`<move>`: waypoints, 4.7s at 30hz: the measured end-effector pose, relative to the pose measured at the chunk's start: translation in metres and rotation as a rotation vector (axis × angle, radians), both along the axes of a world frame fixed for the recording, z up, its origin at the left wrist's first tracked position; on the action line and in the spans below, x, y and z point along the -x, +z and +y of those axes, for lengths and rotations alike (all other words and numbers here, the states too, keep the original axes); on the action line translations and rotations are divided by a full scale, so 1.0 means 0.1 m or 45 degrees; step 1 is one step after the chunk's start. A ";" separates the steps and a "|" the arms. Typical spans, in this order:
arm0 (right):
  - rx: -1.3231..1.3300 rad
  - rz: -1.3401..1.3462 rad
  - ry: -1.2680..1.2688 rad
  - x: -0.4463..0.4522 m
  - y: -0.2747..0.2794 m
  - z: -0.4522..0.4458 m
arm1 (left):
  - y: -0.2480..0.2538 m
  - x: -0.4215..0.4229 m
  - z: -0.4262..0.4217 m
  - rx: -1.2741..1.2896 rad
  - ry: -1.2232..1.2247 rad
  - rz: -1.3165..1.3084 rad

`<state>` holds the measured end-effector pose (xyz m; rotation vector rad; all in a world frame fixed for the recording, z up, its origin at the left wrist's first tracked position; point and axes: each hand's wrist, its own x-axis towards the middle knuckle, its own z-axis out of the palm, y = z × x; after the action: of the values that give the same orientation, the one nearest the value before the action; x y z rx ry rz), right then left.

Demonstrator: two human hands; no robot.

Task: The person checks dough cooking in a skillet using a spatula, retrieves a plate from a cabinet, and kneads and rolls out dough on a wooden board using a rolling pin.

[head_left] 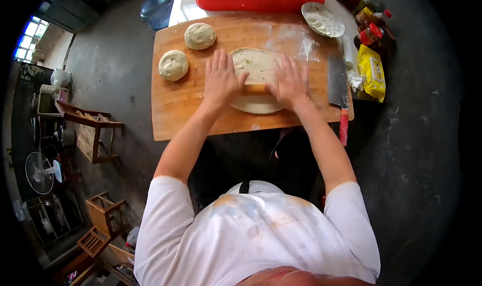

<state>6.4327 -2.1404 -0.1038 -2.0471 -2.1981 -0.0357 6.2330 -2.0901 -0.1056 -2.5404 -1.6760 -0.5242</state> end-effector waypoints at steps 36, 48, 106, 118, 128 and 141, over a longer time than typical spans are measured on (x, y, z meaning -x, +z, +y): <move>-0.167 0.188 0.315 0.20 -0.07 -0.23 | 0.16 -0.51 1.13 0.488 -0.260 0.225; -0.041 0.725 0.492 0.41 0.19 -1.27 | 0.49 -0.50 1.20 1.256 -0.411 0.328; -0.099 0.228 0.297 0.16 0.01 -1.11 | 0.08 0.48 -1.26 0.114 -0.124 -0.106; -0.109 0.091 0.240 0.36 0.04 -0.21 | 0.04 0.57 -0.36 -0.014 -0.020 -0.081; -0.180 0.027 0.279 0.31 0.03 0.40 | 0.15 0.43 0.29 -0.093 0.047 -0.040; -0.290 0.221 0.194 -0.16 -0.06 0.13 | 0.04 0.04 0.39 0.002 -0.269 0.058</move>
<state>6.4489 -2.1276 -0.1101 -1.6937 -2.1273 -0.0854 6.2288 -2.0509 -0.1019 -2.7253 -1.4027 -0.4723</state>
